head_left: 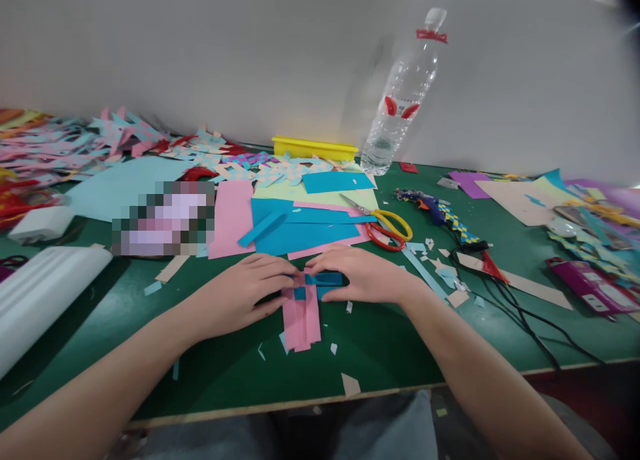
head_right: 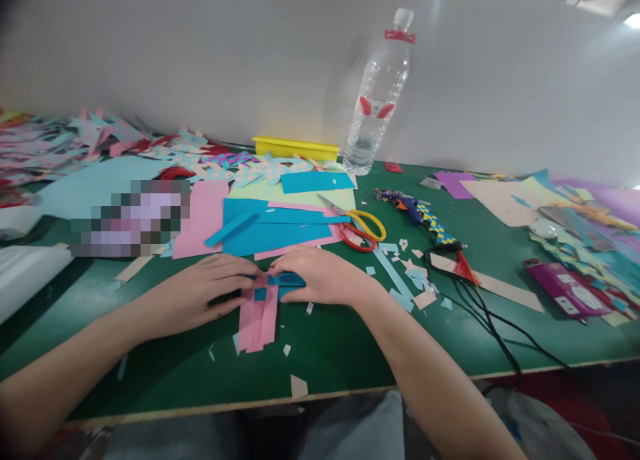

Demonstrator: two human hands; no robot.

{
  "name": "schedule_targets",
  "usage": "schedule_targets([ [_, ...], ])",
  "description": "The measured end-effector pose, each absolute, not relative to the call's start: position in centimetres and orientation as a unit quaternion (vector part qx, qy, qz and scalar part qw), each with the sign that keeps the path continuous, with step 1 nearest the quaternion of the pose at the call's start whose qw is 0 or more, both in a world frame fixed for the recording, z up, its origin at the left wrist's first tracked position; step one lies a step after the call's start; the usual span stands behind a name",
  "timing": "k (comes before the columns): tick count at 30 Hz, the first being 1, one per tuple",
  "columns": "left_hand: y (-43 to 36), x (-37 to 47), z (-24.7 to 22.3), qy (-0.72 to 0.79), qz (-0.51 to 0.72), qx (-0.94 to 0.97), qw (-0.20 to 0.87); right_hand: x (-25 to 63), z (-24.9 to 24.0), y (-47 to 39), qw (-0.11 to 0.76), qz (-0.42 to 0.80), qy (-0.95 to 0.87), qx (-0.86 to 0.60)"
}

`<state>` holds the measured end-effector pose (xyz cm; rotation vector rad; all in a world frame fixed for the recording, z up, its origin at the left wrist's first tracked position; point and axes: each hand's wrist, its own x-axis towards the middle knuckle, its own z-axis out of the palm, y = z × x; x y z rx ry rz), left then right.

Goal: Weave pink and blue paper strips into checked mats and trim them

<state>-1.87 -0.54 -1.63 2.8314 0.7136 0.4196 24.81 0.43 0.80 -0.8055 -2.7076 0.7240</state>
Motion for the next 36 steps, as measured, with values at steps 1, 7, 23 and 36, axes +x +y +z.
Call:
schedule_targets([
  [1,-0.5,-1.9,-1.6,0.244,0.139,0.955,0.093,24.8,0.8,0.4,0.114,0.242,-0.923,-0.275],
  [7,-0.4,-2.2,-2.0,0.268,0.122,0.951,0.093,24.7,0.6,0.6,0.113,0.225,-0.926,-0.283],
  [23,-0.6,-2.3,-1.1,0.266,0.17,0.945,0.084,24.2,1.1,0.1,0.157,0.18,-0.931,-0.275],
  [36,-1.2,-1.9,-0.6,0.221,0.121,0.963,0.094,23.1,0.2,-0.7,0.122,0.184,-0.919,-0.327],
])
